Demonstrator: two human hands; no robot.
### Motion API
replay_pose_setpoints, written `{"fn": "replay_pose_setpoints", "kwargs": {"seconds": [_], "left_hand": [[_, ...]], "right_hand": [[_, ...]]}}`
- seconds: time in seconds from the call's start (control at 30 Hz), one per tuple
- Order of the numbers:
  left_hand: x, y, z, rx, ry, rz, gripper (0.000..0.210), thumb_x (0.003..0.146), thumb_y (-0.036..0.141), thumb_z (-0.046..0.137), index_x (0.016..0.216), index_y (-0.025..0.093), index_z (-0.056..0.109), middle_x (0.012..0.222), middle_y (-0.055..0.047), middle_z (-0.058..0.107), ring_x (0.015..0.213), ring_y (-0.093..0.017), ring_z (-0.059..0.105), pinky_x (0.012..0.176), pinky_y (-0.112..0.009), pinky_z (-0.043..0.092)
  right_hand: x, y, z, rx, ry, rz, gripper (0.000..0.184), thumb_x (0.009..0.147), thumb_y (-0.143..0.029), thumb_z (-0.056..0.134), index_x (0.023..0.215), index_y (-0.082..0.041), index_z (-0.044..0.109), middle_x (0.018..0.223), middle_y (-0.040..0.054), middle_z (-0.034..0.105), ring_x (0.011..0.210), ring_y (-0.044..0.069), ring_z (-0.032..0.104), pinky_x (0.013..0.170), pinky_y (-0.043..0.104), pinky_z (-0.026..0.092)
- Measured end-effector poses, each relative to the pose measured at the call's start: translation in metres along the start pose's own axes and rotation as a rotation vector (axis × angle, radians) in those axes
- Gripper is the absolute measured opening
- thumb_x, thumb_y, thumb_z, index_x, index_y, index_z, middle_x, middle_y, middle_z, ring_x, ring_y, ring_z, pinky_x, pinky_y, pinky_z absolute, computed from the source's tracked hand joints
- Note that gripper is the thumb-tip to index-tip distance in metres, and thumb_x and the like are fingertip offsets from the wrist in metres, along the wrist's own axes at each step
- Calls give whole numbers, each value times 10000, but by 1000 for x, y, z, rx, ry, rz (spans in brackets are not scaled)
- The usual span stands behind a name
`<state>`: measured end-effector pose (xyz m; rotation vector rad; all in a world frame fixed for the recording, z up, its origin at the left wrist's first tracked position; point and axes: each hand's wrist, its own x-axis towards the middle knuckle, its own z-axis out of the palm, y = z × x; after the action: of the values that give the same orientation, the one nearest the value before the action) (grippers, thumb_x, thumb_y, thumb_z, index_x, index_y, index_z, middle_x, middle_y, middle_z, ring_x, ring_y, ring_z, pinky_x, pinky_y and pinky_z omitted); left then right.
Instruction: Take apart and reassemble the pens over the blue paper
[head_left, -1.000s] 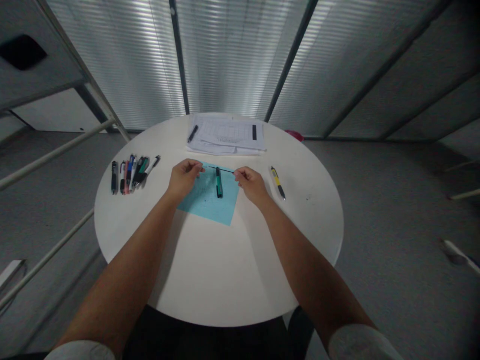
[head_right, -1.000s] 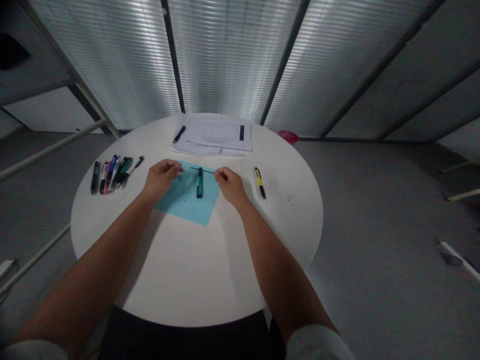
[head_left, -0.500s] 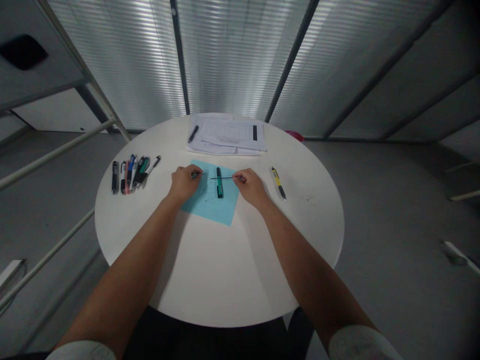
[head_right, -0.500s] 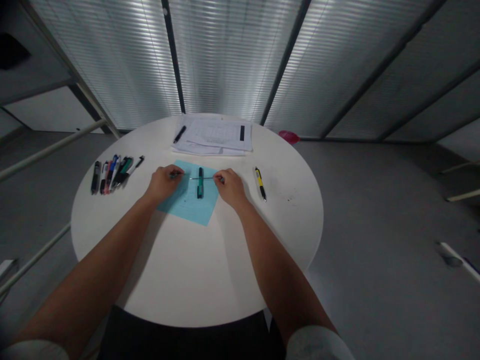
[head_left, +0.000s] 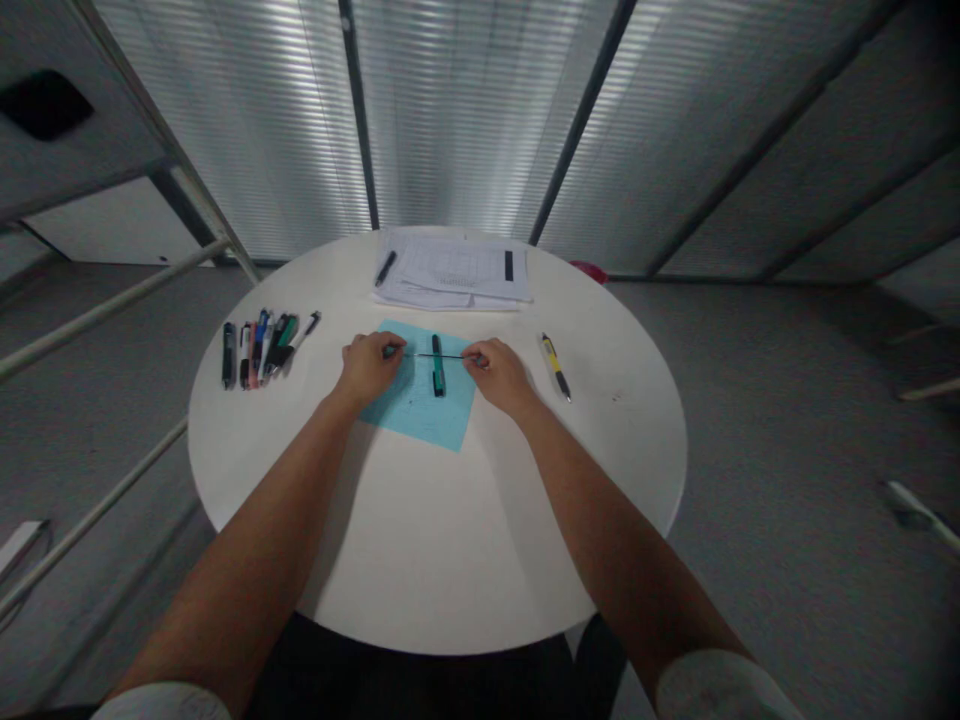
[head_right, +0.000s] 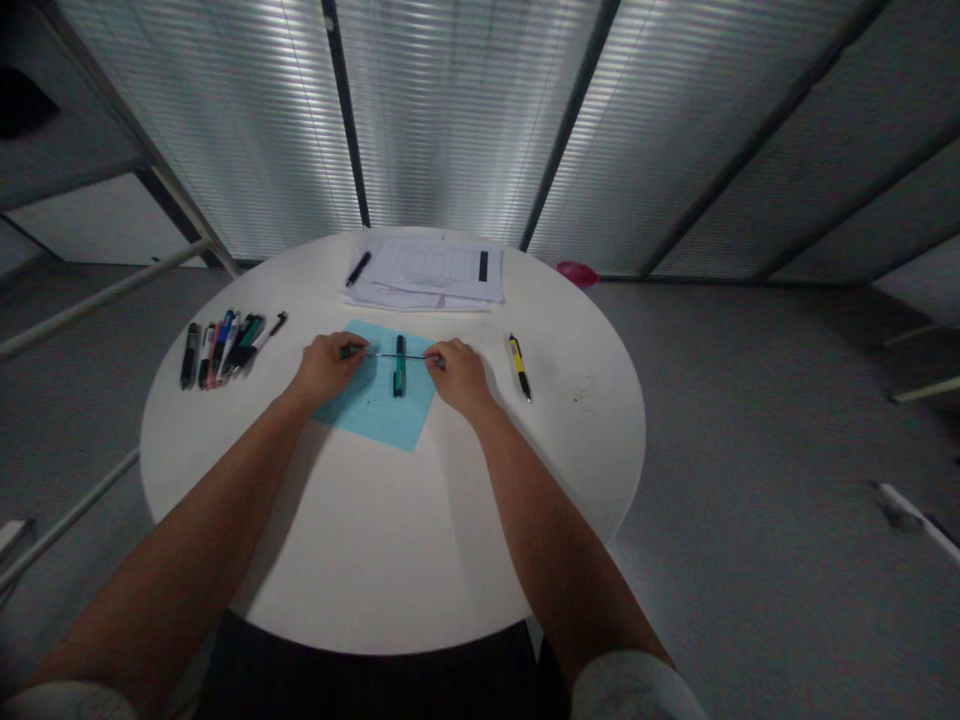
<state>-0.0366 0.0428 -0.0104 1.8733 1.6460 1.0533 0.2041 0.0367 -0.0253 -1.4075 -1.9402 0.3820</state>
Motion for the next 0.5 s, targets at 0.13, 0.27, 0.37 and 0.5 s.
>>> {"fn": "replay_pose_setpoints", "kwargs": {"seconds": [0.13, 0.27, 0.37, 0.5], "left_hand": [[4, -9, 2, -34, 11, 12, 216, 807, 302, 572, 913, 202, 731, 955, -85, 721, 879, -240, 627, 878, -388, 444], [9, -11, 1, -303, 175, -71, 244, 801, 335, 545, 874, 176, 715, 903, -75, 712, 787, -186, 617, 776, -328, 476], [13, -9, -4, -568, 303, -208, 228, 763, 337, 551, 833, 179, 700, 851, -65, 692, 678, -140, 587, 646, -275, 465], [17, -9, -11, -854, 387, -349, 194, 705, 300, 559, 783, 165, 673, 790, -62, 643, 593, -107, 546, 534, -232, 426]], "right_hand": [[0, -1, -1, -21, 2, 0, 129, 828, -168, 612, 903, -223, 701, 887, 33, 635, 780, 159, 593, 792, 328, 481], [0, 0, 0, -21, 5, -8, 140, 820, -162, 620, 915, -225, 701, 903, 36, 639, 795, 163, 599, 804, 336, 487], [-1, 2, 1, -15, 16, -8, 163, 810, -153, 622, 932, -233, 696, 921, 32, 634, 814, 161, 602, 814, 336, 490], [-1, 3, 1, -17, 19, -15, 174, 806, -153, 619, 943, -231, 692, 926, 30, 632, 831, 161, 603, 816, 332, 485]]}}
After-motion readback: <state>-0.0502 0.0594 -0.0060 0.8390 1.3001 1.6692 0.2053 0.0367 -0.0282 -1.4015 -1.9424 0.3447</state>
